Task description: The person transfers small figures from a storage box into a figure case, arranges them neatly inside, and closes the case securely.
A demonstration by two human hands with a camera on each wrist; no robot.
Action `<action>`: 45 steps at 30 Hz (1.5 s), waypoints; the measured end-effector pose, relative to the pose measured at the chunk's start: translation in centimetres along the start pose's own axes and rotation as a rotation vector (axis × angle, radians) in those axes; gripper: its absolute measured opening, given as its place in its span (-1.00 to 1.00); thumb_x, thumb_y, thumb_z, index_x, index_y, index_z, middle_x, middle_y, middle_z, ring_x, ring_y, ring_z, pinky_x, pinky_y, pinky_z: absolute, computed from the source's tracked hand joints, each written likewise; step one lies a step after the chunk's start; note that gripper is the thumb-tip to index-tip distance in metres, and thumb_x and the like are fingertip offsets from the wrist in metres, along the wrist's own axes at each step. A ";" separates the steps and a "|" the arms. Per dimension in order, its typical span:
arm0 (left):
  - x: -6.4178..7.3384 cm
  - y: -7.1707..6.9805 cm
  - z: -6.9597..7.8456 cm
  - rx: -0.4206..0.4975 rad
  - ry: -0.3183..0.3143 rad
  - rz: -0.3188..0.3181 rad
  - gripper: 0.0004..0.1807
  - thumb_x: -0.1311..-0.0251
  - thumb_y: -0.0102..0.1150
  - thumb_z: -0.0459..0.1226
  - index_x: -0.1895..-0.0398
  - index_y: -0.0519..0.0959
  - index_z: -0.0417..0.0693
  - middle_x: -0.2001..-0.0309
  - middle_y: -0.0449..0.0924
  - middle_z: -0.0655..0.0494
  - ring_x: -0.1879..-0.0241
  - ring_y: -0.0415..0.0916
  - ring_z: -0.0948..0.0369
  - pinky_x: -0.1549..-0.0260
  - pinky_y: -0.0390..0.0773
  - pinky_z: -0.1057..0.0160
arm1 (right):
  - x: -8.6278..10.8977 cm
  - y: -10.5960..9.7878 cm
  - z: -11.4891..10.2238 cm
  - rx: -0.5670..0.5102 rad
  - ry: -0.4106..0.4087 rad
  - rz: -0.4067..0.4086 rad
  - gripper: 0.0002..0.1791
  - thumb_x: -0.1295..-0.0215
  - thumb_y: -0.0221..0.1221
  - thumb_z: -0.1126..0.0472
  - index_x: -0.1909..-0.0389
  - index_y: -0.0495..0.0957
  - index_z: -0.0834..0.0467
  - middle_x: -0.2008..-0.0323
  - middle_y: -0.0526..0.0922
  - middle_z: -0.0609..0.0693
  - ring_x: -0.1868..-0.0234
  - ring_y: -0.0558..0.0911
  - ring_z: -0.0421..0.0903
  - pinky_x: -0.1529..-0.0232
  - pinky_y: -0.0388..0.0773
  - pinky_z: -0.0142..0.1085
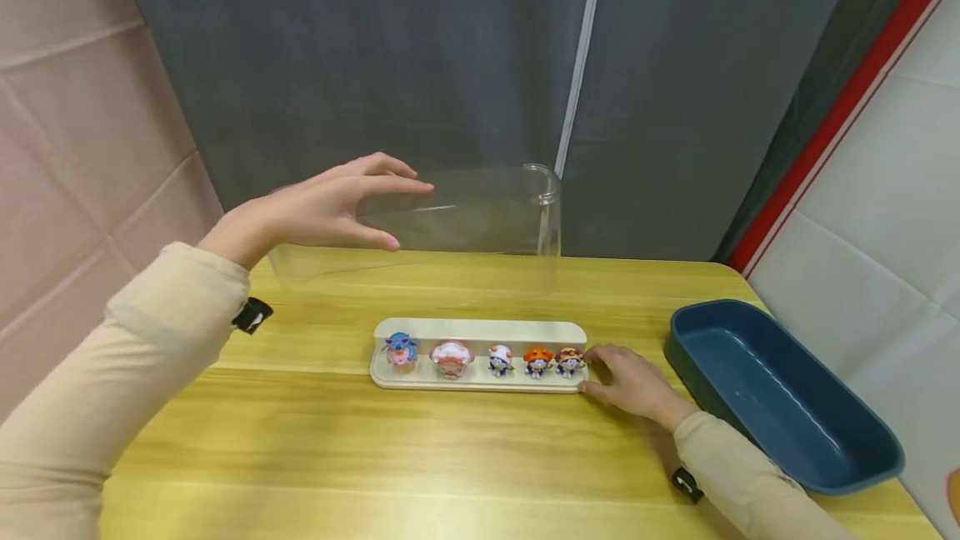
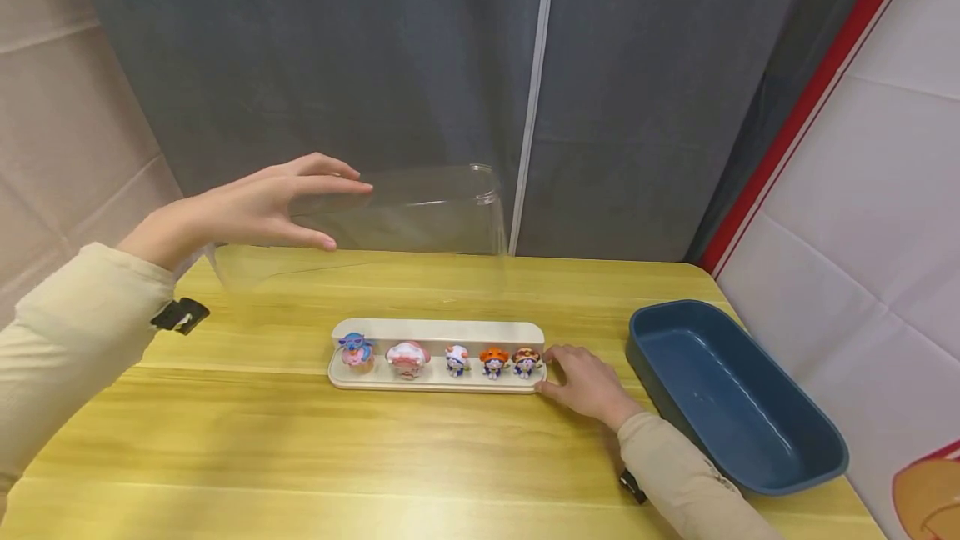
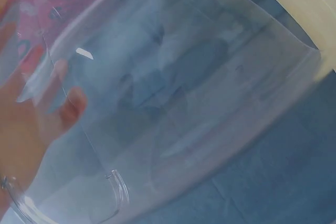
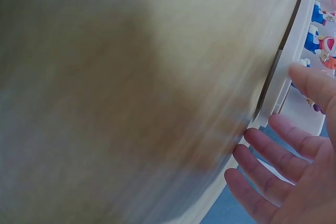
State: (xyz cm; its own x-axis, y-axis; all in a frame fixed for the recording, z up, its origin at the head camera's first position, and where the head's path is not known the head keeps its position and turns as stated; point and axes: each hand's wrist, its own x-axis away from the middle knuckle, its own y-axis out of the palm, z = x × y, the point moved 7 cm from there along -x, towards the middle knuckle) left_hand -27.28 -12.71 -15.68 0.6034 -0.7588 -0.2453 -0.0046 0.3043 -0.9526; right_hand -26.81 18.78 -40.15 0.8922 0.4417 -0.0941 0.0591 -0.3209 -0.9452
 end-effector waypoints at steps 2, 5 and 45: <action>-0.8 0.3 0.5 0.003 0.010 -0.014 -0.25 0.10 0.22 0.10 -0.22 0.29 0.14 -0.14 0.18 0.14 -0.10 0.13 0.18 0.02 0.25 0.08 | 0.0 0.0 0.0 -0.001 0.000 0.000 -0.55 -0.01 0.23 -0.07 0.15 0.49 0.13 0.14 0.53 0.05 0.07 0.47 0.06 0.10 0.37 -0.02; -1.8 0.8 1.2 0.007 0.035 -0.034 -0.26 0.10 0.22 0.09 -0.22 0.29 0.11 -0.13 0.18 0.12 -0.10 0.13 0.17 0.01 0.24 0.09 | 0.0 0.0 -0.1 -0.002 -0.003 0.002 -0.56 -0.01 0.24 -0.06 0.16 0.49 0.13 0.15 0.53 0.05 0.08 0.47 0.06 0.10 0.38 -0.03; -4.6 7.5 2.5 0.018 0.122 -0.101 -0.25 0.07 0.20 0.09 -0.23 0.27 0.08 -0.14 0.18 0.02 -0.08 0.10 0.13 0.06 0.14 0.02 | -0.2 0.0 0.1 -0.004 -0.008 0.017 -0.55 0.01 0.25 -0.03 0.17 0.51 0.18 0.18 0.55 0.07 0.13 0.50 0.05 0.13 0.41 -0.04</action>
State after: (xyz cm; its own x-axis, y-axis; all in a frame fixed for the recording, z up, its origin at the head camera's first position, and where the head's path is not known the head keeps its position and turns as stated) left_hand -28.07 -5.48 -21.26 0.4987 -0.8501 -0.1692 0.0666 0.2322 -0.9704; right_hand -27.02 18.72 -40.20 0.8894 0.4430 -0.1127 0.0458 -0.3317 -0.9423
